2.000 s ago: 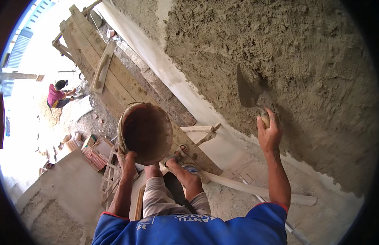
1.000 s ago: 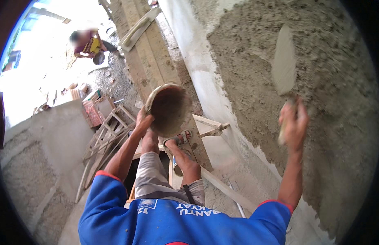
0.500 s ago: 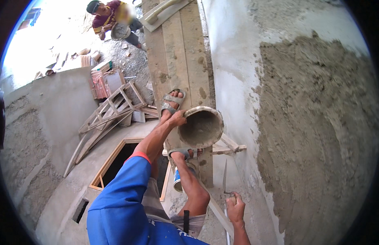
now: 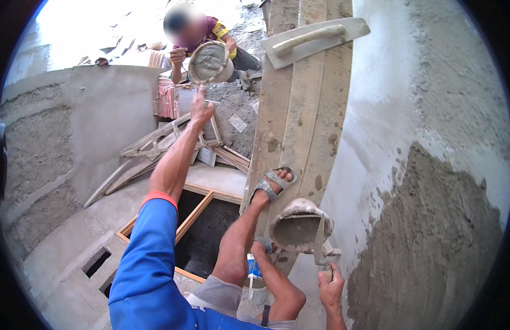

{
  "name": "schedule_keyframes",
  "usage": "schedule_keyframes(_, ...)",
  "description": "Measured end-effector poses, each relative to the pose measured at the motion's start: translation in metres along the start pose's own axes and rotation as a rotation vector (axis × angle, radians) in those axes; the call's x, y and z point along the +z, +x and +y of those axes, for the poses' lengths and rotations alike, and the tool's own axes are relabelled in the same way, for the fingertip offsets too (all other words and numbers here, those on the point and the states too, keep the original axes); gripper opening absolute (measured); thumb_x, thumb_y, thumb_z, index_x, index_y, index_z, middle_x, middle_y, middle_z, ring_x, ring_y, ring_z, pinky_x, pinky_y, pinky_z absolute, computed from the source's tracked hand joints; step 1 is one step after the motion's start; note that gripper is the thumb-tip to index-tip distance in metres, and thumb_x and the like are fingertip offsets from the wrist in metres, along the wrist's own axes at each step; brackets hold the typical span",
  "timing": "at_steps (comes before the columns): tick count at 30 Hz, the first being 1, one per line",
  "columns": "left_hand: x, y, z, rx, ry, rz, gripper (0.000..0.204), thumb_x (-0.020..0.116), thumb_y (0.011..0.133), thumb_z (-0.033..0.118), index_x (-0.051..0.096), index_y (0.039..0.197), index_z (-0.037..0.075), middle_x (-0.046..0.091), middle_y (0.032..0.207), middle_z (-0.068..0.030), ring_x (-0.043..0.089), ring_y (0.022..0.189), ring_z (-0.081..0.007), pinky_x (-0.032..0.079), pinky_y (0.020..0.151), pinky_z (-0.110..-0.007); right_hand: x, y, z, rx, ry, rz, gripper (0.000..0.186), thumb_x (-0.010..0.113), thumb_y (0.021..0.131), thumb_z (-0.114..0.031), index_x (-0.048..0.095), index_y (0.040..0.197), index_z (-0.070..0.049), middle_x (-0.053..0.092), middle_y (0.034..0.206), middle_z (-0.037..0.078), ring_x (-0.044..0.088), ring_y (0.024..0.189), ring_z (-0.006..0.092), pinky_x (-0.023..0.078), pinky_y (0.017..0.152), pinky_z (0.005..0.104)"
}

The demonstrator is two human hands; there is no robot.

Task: The person applies wet mortar to a wall using a trowel, repeatedly taking mortar from a bucket held in their other hand.

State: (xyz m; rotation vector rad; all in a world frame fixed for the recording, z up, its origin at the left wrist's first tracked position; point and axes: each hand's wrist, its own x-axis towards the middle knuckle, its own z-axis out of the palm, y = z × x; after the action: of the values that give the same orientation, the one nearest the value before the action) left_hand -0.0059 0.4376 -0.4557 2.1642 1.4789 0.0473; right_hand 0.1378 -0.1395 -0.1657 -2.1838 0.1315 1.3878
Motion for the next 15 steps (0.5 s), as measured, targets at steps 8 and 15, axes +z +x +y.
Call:
schedule_keyframes(8, -0.047, 0.111, 0.027, 0.271, 0.788, 0.24, 0.074, 0.062, 0.075, 0.008, 0.032, 0.142, 0.016, 0.033, 0.139, -0.0229, 0.034, 0.128, -0.0402, 0.024, 0.109, -0.051, 0.027, 0.057, -0.018, -0.023, -0.108, -0.131, 0.033, 0.06, 0.081, -0.006, 0.055, 0.113, 0.002, 0.055, 0.064, 0.001, 0.053, 0.055, 0.0091, 0.044, 0.052, 0.026)
schedule_keyframes(15, -0.105, 0.123, 0.059, 0.402, 0.662, -0.351, 0.04, 0.063, 0.081, 0.02, 0.056, 0.119, 0.011, 0.064, 0.099, -0.0184, 0.062, 0.097, -0.0301, 0.046, 0.09, -0.043, 0.019, 0.054, -0.008, 0.034, 0.04, -0.118, 0.033, 0.062, 0.081, -0.008, 0.056, 0.112, 0.002, 0.054, 0.063, 0.0, 0.052, 0.056, 0.0085, 0.044, 0.053, 0.0259)
